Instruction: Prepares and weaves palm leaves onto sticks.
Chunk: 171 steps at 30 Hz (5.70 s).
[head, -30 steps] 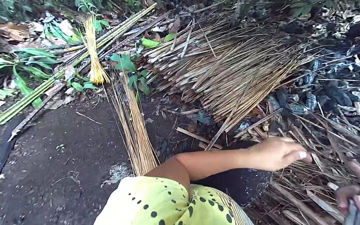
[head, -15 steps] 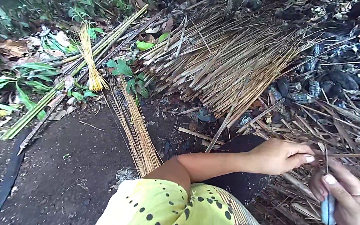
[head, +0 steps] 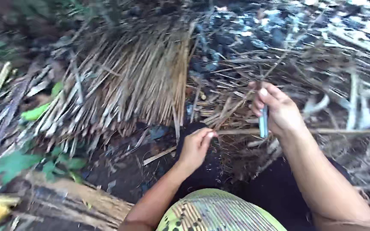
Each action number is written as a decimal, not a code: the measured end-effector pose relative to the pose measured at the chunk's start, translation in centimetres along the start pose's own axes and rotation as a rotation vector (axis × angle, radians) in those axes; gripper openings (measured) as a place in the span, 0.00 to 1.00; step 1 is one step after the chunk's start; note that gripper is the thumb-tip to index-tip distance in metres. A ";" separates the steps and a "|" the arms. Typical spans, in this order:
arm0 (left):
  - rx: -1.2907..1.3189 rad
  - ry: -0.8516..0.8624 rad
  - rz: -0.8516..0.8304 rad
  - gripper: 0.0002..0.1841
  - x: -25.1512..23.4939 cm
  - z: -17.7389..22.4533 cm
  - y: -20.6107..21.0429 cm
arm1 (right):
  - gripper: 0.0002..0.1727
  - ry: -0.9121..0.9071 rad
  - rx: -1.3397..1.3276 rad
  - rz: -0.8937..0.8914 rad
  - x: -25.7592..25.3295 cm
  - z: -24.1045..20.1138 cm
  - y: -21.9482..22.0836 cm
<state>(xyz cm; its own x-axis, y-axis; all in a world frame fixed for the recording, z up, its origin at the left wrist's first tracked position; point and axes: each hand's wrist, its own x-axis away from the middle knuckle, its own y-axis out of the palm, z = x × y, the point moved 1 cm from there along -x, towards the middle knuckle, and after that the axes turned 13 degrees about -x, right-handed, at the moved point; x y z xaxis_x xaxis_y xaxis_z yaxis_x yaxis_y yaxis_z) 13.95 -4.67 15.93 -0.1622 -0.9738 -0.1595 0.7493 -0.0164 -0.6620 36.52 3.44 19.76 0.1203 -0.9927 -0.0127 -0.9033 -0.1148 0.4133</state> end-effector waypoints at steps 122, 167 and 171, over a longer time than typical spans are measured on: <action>-0.245 -0.231 -0.241 0.22 -7.0 -5.1 -6.3 | 0.25 -0.442 1.285 -0.241 1.9 1.9 -0.4; -0.561 0.123 0.147 0.15 -2.0 1.0 -5.6 | 0.18 -0.513 1.320 -0.204 5.6 0.9 2.7; -0.536 0.167 0.167 0.14 -1.8 1.5 -5.3 | 0.17 -0.552 1.339 -0.248 5.6 1.8 3.1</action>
<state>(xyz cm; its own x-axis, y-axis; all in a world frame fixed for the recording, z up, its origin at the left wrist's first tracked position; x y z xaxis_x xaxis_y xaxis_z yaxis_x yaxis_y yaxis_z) 11.24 -3.16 20.77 -0.2017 -0.9034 -0.3784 0.3511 0.2940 -0.8890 33.65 -2.58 19.36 0.4344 -0.7957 -0.4221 -0.6199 0.0759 -0.7810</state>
